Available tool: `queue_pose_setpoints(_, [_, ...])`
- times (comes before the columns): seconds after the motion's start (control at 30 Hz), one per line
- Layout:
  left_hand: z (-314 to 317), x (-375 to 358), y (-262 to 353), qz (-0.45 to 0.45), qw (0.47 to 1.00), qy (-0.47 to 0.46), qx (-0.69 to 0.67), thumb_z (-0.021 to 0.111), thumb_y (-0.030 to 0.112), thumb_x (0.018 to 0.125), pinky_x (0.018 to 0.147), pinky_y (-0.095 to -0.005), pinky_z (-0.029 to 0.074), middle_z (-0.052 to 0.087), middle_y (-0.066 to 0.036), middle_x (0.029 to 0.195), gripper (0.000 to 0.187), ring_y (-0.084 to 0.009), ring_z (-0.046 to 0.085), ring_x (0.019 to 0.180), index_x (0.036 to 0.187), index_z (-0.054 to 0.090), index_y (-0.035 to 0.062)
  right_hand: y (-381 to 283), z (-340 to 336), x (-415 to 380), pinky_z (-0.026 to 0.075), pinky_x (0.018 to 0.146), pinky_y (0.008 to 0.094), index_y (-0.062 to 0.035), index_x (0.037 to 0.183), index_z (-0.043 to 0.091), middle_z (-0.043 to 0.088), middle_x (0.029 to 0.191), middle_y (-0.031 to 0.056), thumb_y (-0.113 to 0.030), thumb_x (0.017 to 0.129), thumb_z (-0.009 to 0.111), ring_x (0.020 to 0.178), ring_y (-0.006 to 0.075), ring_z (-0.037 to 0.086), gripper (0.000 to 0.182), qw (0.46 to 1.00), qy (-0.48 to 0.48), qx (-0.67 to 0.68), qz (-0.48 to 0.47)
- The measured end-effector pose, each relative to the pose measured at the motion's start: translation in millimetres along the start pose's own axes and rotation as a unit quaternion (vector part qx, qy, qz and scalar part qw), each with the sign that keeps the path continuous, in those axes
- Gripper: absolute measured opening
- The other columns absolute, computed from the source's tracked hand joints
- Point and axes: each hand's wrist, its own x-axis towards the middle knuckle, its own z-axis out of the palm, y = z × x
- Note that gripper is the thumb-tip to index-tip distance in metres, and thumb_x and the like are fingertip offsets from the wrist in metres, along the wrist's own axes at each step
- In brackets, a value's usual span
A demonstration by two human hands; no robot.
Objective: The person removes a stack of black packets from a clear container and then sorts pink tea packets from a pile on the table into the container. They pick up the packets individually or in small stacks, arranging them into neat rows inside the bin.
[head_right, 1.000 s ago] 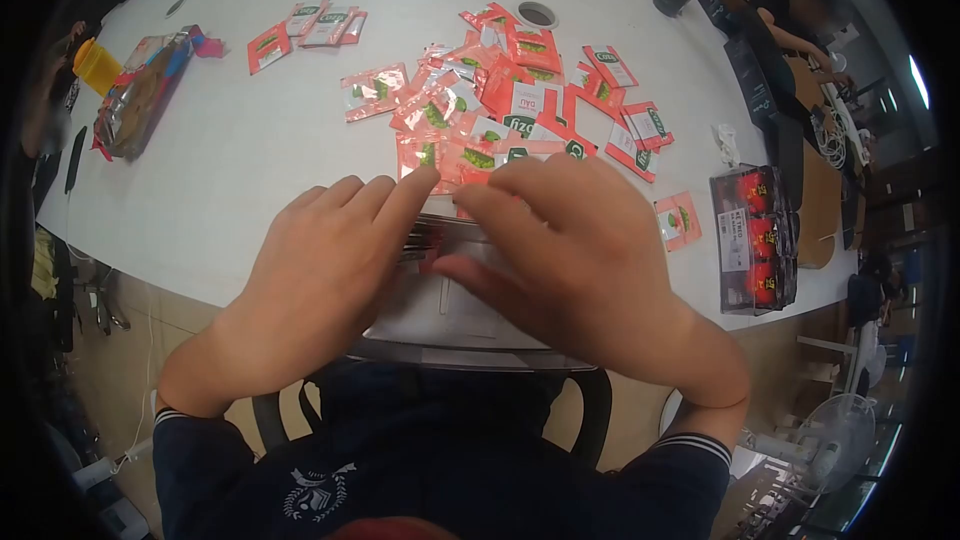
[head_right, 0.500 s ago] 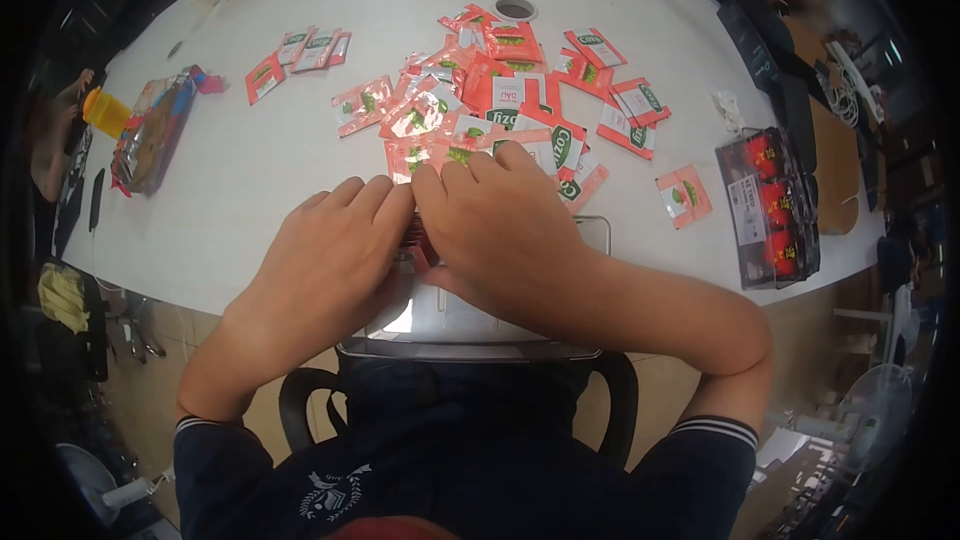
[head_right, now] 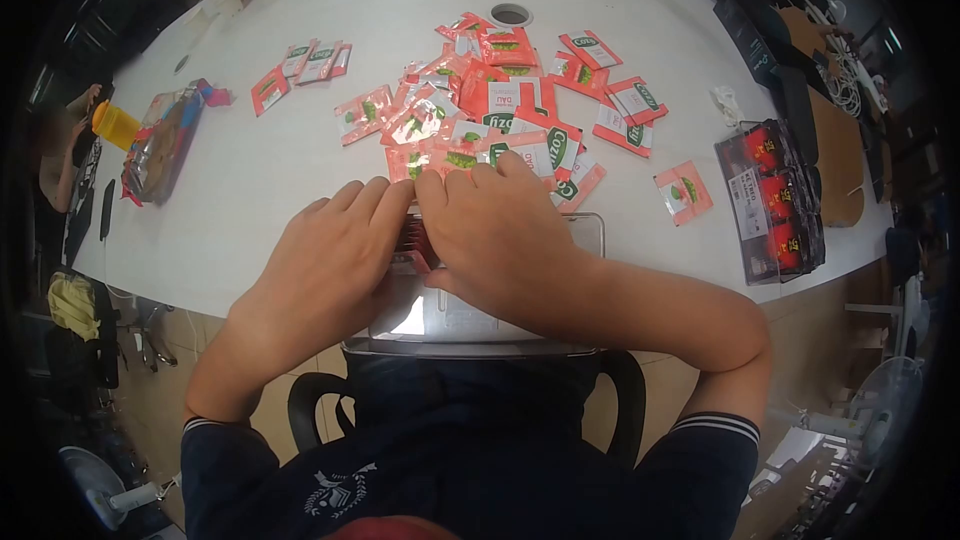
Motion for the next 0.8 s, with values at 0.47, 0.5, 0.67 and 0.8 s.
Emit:
queue_pose_setpoints(0.47, [-11,-1,-4,-0.011,0.999,-0.048,-0.021,0.082,0.014,0.075,0.087,-0.0416,0.053,0.06,-0.016,0.111,0.076,-0.0327,0.063,0.104,0.14,0.047,-0.0057,16,-21,-13,0.047,0.087,0.0399,0.0019,0.13,0.06,0.068,0.104,0.0131,-0.05,0.063,0.095,0.096,0.0284,0.066,0.092,0.994,0.019,0.107,0.0])
queue_pose_setpoints(0.5, [-16,-4,-8,0.001,0.998,-0.031,-0.058,0.084,0.018,0.076,0.09,-0.0423,0.053,0.061,-0.018,0.115,0.08,-0.0345,0.062,0.108,0.142,0.046,-0.0059,20,-27,-15,0.047,0.089,0.0403,0.0013,0.134,0.06,0.069,0.107,0.0138,-0.051,0.062,0.095,0.098,0.0288,0.067,0.096,0.993,0.02,0.112,0.004])
queue_pose_setpoints(0.67, [-43,-9,-68,-0.072,0.973,0.054,-0.211,0.087,0.034,0.086,0.107,-0.044,0.049,0.059,-0.017,0.143,0.086,-0.0326,0.058,0.133,0.154,0.044,0.0056,51,-62,-19,0.049,0.091,0.0397,-0.0033,0.135,0.061,0.07,0.109,0.0126,-0.042,0.063,0.097,0.1,0.0289,0.067,0.089,0.976,0.086,0.17,0.107])
queue_pose_setpoints(0.8, [-17,27,-202,-0.297,0.941,0.116,-0.112,0.078,0.035,0.092,0.116,-0.0408,0.044,0.053,-0.022,0.155,0.077,-0.0327,0.055,0.14,0.153,0.048,-0.0002,94,-56,2,0.051,0.087,0.0343,-0.0038,0.126,0.067,0.07,0.104,0.0076,-0.031,0.08,0.089,0.099,0.0176,0.066,0.058,0.913,0.107,0.356,0.164])
